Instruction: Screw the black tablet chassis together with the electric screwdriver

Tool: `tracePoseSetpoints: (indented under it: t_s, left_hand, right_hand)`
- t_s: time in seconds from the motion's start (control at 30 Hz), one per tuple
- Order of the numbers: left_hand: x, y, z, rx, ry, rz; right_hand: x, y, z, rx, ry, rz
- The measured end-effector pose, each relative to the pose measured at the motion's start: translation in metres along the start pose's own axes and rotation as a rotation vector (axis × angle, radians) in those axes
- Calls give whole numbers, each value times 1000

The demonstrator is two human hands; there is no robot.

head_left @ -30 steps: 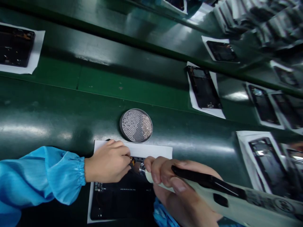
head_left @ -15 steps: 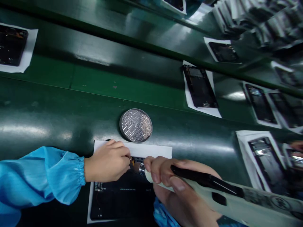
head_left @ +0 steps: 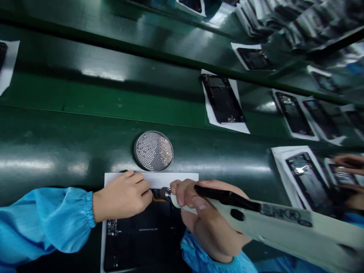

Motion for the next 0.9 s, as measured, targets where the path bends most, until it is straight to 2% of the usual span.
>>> tracePoseSetpoints:
  t_s: [0.23, 0.53, 0.9]
  left_hand:
    - [-1, -4, 4, 28, 63, 38]
    - [-7, -7, -3, 116, -20, 52]
    - [0, -5, -6, 131, -14, 44]
  right_hand:
    - [1, 1, 3, 31, -3, 11]
    - [2, 1, 3, 72, -3, 47]
    - [4, 3, -1, 97, 1, 96]
Point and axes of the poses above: each hand's wrist, its own y-axis away from the middle knuckle, its own x-axis out of the palm, z = x × y, the point moved 8 cm from there along -y, towards the middle knuckle, and after that the axes turned 15 degrees about z, right-handed, at the moved point
